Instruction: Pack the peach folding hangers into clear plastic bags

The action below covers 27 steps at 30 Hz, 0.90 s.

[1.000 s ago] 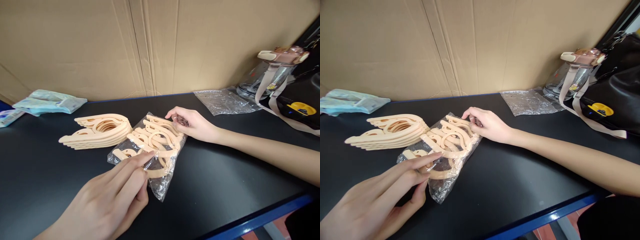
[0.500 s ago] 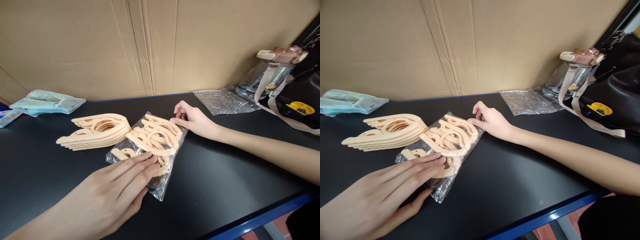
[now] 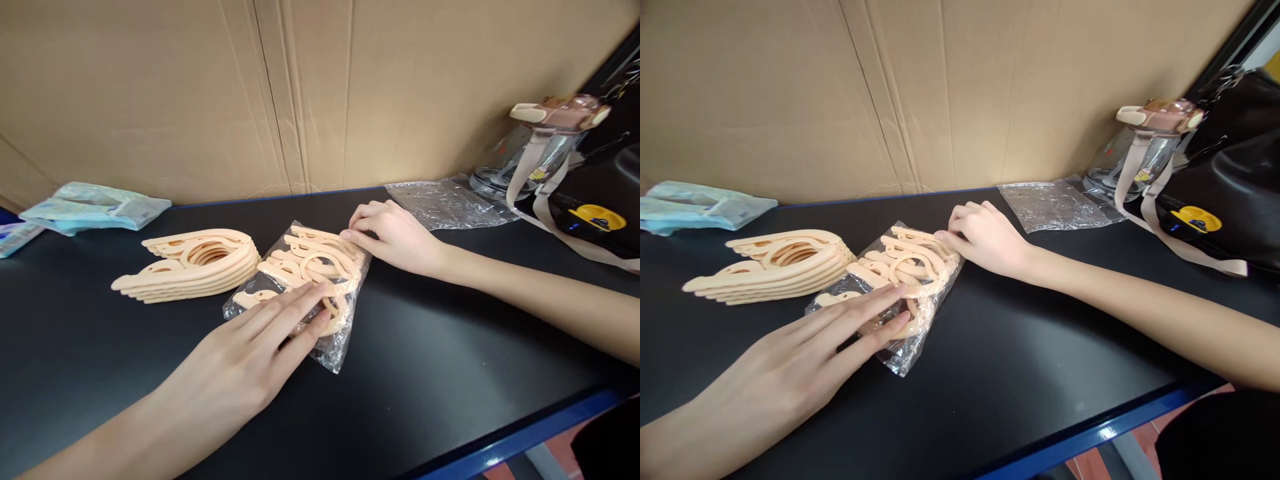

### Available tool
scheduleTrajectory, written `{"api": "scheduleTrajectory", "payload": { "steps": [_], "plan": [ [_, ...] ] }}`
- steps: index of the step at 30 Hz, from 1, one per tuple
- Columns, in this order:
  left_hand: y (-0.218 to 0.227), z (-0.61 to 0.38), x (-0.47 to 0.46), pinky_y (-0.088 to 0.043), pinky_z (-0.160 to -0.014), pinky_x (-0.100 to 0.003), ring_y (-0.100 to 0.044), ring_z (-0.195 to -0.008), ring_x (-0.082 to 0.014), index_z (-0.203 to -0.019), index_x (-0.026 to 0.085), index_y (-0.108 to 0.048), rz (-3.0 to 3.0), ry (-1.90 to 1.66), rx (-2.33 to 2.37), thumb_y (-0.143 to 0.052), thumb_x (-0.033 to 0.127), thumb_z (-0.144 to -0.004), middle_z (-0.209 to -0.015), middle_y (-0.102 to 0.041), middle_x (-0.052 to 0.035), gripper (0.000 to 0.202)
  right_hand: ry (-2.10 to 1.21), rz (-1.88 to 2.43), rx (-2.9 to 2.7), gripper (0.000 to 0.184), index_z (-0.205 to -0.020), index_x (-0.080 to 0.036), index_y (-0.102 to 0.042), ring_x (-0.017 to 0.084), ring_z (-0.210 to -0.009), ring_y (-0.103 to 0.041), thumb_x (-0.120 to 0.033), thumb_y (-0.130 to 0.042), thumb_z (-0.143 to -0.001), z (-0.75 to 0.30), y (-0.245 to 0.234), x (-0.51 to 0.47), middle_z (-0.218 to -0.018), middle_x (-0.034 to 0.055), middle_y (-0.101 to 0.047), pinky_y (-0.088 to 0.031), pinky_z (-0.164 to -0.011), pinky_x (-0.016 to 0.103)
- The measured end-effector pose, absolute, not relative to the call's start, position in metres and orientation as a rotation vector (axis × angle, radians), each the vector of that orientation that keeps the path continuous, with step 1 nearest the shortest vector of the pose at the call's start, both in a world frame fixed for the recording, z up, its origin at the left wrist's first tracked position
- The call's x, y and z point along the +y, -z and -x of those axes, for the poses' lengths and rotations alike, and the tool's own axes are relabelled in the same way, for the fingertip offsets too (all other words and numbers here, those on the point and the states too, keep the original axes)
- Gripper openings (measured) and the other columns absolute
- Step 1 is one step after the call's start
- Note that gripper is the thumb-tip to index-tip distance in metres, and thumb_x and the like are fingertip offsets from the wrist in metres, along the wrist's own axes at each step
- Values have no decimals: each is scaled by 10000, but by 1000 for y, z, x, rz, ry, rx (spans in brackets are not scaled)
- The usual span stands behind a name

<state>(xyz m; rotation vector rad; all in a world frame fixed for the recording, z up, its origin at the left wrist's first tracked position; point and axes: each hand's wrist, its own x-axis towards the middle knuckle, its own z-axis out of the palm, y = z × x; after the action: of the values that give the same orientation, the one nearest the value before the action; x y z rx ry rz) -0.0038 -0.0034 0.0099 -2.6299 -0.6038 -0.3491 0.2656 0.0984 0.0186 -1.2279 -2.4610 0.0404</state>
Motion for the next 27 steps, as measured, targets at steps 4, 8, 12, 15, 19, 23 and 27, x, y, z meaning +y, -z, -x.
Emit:
{"api": "scheduleTrajectory", "payload": {
  "steps": [4, 8, 12, 15, 19, 23, 27],
  "plan": [
    [2, -5, 1, -441, -1148, -382, -490, -1411, -240, -1343, 121, -605, 2625, 524, -657, -327, -26, -980, -1493, -558, -125, 481, -349, 1281, -2350, 249, -816, -153, -771, 192, -853, -638, -365, -675, -906, -268, -19, 110, -966, 73, -712, -454, -808, 337],
    [-3, -3, 5, -490, -1104, -411, -534, -1376, -258, -1349, 120, -610, 2655, 449, -630, -331, -2, -984, -1483, -566, -127, 475, -648, 1323, -2292, 190, -760, -149, -777, 166, -763, -627, -320, -733, -829, -269, -19, 124, -828, 52, -714, -459, -721, 302],
    [-11, 1, 6, -490, -1107, -373, -524, -1384, -221, -1416, 157, -562, 2712, 371, -629, -311, -1, -975, -1532, -512, -92, 531, -814, 1331, -2216, 221, -700, -148, -756, 151, -696, -591, -355, -753, -779, -270, -16, 131, -704, 26, -683, -447, -659, 289],
    [-10, 0, 9, -472, -1126, -373, -509, -1396, -208, -1437, 188, -541, 2726, 380, -653, -320, -57, -927, -1539, -506, -75, 607, -873, 1323, -2176, 324, -713, -152, -750, 166, -704, -596, -472, -750, -768, -272, -14, 132, -701, 28, -686, -456, -660, 297],
    [-8, -17, 23, -576, -993, -411, -612, -1294, -263, -1327, 119, -628, 2640, 418, -657, -299, -96, -879, -1432, -607, -144, 596, -766, 1284, -2151, 462, -728, -175, -740, 202, -794, -640, -593, -608, -870, -282, -15, 135, -782, 43, -721, -488, -771, 333],
    [-17, -51, 43, -573, -991, -405, -632, -1262, -301, -1257, 21, -650, 2585, 307, -770, -380, -108, -842, -1367, -643, -207, 511, -430, 1306, -2154, 441, -888, -177, -761, 241, -924, -669, -520, -495, -965, -302, -20, 136, -973, 75, -753, -494, -860, 365],
    [-25, -85, 60, -554, -1012, -398, -605, -1295, -307, -1292, 23, -612, 2554, 79, -1063, -420, -129, -829, -1450, -567, -231, 524, 31, 1426, -2144, 443, -1192, -113, -706, 317, -1081, -654, -437, -522, -951, -328, -22, 130, -1208, 168, -702, -481, -958, 447]
  ]
}}
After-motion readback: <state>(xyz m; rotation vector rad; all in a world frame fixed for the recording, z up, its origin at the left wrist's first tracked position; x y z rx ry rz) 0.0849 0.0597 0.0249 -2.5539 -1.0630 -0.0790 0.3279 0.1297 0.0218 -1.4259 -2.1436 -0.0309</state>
